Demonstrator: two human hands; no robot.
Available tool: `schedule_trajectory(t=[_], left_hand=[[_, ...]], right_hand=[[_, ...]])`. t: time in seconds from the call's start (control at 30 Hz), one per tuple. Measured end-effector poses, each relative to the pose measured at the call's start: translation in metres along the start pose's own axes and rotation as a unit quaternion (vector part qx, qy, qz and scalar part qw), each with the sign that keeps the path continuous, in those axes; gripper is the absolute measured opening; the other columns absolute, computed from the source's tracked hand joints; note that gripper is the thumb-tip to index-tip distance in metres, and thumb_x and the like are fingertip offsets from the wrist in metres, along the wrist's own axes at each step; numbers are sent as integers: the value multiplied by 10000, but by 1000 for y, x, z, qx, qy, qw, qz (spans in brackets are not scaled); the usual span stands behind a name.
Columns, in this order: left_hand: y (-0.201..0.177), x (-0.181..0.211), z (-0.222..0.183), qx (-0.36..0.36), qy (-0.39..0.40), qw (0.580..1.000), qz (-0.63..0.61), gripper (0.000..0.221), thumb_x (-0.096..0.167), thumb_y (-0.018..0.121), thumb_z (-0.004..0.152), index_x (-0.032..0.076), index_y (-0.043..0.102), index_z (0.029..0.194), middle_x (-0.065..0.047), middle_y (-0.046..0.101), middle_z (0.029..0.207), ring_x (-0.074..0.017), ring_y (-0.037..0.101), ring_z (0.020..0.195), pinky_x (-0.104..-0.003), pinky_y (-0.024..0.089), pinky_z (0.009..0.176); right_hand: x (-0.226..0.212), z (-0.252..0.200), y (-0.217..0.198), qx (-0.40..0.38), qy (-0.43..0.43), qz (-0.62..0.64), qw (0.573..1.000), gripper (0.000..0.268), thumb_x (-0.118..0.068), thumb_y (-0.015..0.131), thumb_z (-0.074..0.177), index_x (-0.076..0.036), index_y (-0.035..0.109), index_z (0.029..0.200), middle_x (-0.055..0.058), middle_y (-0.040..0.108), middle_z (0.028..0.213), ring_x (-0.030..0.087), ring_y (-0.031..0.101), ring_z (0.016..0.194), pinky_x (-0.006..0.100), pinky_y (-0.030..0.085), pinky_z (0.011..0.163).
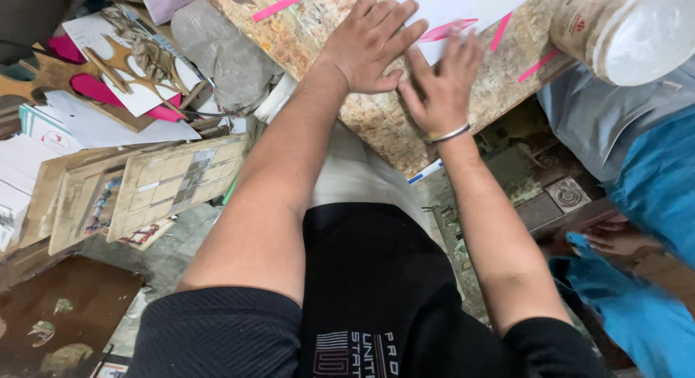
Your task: The person applies adhesive strips to printed paper sheets and then places the sheets into a packaging machine.
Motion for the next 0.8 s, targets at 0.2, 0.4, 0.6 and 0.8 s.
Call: schedule_trajectory(t=[0.2, 0.4, 0.6, 0.8], left_hand=[[-15, -3, -2, 49, 19, 998, -42, 951, 592, 682, 877, 177, 355, 1668, -182, 429, 1582, -350, 484, 1330, -512, 331, 1109], [-23, 4, -1, 42, 4, 999, -17, 900, 563, 655, 842, 194, 365, 1610, -192, 462, 1522, -346, 516, 1254, -509, 352, 1046], [-35, 3, -6, 71, 15, 991, -116, 883, 576, 681, 813, 213, 400, 1567, -167, 453, 1520, -341, 487, 1315, -525, 345, 1078], [-51, -9, -16, 153, -44, 967, -200, 806, 374, 746, 790, 129, 453, 1499, -199, 498, 1449, -417, 472, 1326, -554, 359, 1135]], right_hand=[[4, 1, -46, 42, 57, 122, 990, 1046, -936, 433, 893, -265, 320, 1687, 271, 27, 1714, 499, 29, 1573, 639, 53, 1283], [21, -60, -66, 122, 141, 832, 523, 1199, -998, 369, 833, -123, 308, 1649, 316, 138, 1744, 441, 134, 1652, 551, 106, 1375], [-6, -108, -135, 102, 229, 895, 368, 1248, -965, 436, 732, -204, 141, 1676, 316, 163, 1733, 430, 215, 1604, 575, 190, 1319], [4, -216, -141, 218, 322, 853, 347, 1222, -961, 414, 739, -197, 192, 1667, 283, 194, 1704, 403, 220, 1556, 562, 228, 1246]])
Point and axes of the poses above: each hand's wrist, its own z-axis towards the middle knuckle, its own y-axis out of the palm, x = y × z, the point moved 9 cm from there along z, towards the middle knuckle
